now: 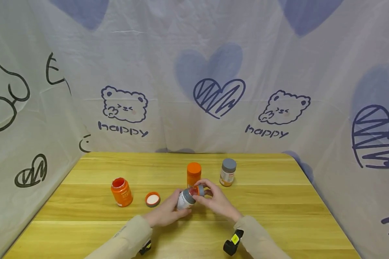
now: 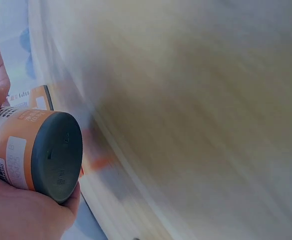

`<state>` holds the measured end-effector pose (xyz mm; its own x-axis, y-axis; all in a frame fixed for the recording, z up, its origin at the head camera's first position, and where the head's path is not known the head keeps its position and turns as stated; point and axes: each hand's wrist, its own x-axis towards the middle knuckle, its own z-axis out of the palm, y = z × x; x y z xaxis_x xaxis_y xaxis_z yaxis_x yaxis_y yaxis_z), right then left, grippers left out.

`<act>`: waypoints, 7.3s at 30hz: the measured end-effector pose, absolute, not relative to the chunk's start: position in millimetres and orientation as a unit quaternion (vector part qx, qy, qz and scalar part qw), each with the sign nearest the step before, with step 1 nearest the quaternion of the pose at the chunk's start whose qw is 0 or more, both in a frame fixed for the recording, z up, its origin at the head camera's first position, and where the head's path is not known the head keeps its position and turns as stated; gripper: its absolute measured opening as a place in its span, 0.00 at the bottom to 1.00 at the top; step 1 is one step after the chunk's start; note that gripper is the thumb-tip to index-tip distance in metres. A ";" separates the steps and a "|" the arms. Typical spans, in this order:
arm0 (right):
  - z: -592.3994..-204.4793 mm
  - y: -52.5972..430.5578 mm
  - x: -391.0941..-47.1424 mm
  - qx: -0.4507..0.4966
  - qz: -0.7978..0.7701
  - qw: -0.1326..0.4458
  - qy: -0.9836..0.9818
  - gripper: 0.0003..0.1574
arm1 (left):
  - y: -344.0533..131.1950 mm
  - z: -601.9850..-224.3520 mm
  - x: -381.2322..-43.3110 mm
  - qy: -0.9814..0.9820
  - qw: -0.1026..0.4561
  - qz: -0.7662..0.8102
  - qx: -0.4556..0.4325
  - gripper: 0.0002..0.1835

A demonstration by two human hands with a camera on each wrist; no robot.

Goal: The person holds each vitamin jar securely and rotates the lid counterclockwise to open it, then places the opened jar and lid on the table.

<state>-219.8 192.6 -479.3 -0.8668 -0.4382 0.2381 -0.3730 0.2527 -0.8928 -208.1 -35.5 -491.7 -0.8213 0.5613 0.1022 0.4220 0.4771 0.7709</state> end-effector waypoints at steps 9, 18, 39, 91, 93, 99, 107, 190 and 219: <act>-480.3 185.3 -216.5 -0.251 -0.592 0.031 0.765 0.26 | -47.6 -490.6 -203.8 0.853 0.082 0.430 0.284 0.31; -480.6 177.4 -214.8 -0.258 -0.606 0.025 0.752 0.30 | -60.1 -490.0 -199.5 0.857 0.087 0.433 0.265 0.29; -487.1 144.7 -212.0 -0.250 -0.635 0.133 0.719 0.41 | -112.7 -483.5 -176.8 0.852 0.095 0.464 0.223 0.31; -503.3 51.1 -184.0 -0.270 -0.515 0.115 0.805 0.30 | -225.3 -480.1 -159.5 0.872 0.072 0.430 0.221 0.34; -504.0 49.2 -183.7 -0.266 -0.504 0.110 0.814 0.30 | -226.8 -481.0 -161.0 0.872 0.071 0.427 0.227 0.32; -504.3 41.8 -180.8 -0.263 -0.467 0.087 0.840 0.31 | -233.4 -479.1 -163.4 0.872 0.076 0.424 0.233 0.31; -502.2 31.1 -176.8 -0.255 -0.432 0.081 0.861 0.32 | -243.8 -473.5 -165.2 0.869 0.082 0.416 0.257 0.27; -498.9 41.2 -179.4 -0.289 -0.302 0.124 0.900 0.32 | -255.2 -494.9 -165.7 0.850 0.201 0.443 0.205 0.41; -499.2 41.5 -179.0 -0.289 -0.308 0.146 0.895 0.31 | -254.5 -493.7 -162.5 0.848 0.210 0.442 0.201 0.39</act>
